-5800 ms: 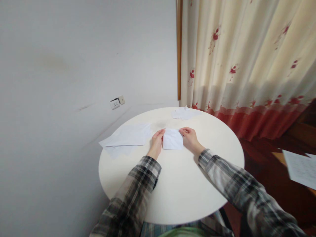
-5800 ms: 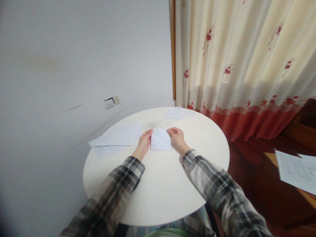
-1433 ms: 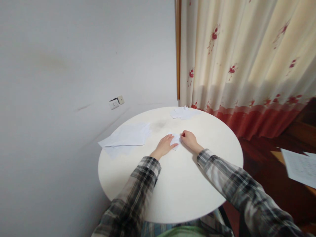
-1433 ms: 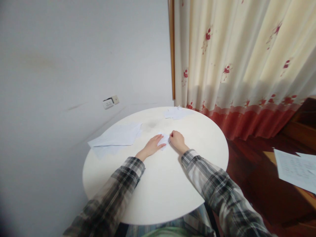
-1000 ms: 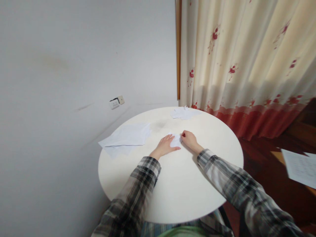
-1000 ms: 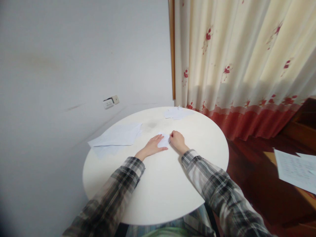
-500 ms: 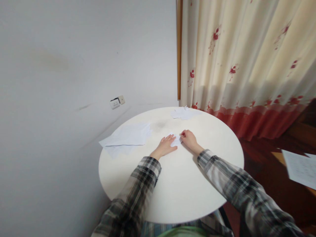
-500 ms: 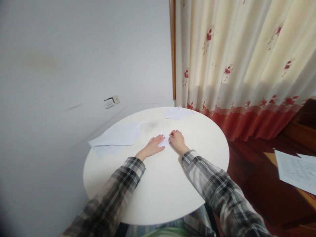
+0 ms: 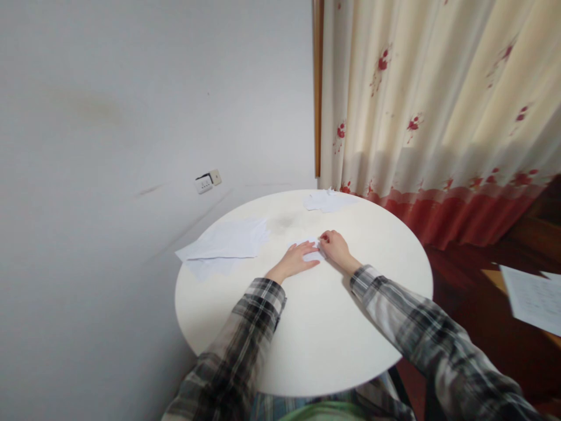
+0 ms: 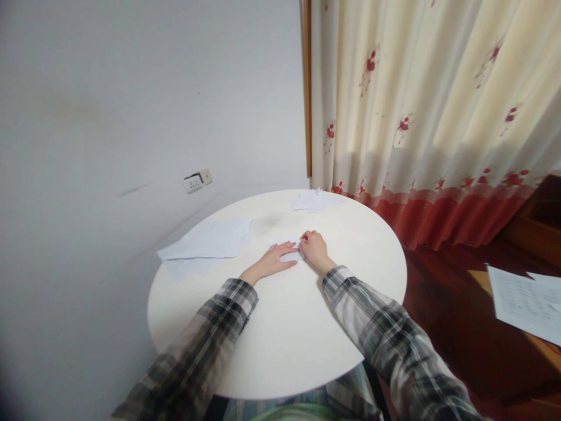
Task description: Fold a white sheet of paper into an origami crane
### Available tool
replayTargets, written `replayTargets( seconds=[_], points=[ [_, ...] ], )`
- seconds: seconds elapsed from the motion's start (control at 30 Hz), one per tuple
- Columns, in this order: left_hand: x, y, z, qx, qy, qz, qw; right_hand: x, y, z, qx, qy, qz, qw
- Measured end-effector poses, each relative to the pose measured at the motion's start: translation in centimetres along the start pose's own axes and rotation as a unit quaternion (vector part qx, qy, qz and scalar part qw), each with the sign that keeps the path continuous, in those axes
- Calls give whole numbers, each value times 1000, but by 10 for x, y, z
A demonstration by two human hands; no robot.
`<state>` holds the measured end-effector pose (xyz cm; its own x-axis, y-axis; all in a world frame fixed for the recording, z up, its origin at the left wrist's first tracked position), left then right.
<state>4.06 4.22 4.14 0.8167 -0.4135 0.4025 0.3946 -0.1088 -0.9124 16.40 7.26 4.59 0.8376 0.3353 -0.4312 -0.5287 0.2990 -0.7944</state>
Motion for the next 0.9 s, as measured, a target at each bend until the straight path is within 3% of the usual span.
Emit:
replayTargets(
  seconds=[0.17,0.33,0.5,0.73,0.9],
  points=[
    [7,-5,0,38,55,-100,993,-1,1,1,-1,-5,3,1000],
    [8,-7,0,46,63,-147,986,-2,-2,0,9,-1,7,1000],
    [1,-6,2,50,20,-119,991,-2,-5,0,14,14,16,1000],
    [3,-2,3,33,33,-96,994,-2,-7,-1,21,20,15,999],
    [-6,-9,5,83,-4,-58,995,-3,-6,0,17,15,14,1000]
  ],
)
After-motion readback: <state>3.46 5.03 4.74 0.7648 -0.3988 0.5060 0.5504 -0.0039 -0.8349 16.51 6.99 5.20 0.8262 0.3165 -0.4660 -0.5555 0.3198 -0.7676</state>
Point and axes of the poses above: each hand's wrist, its own z-axis towards the middle knuckle, its own y-axis out of the palm, x = y × z, the point moved 8 cm from there along z, towards the middle knuckle, and after that the axes turned 12 degrees about -y, right-handed, at the moved point
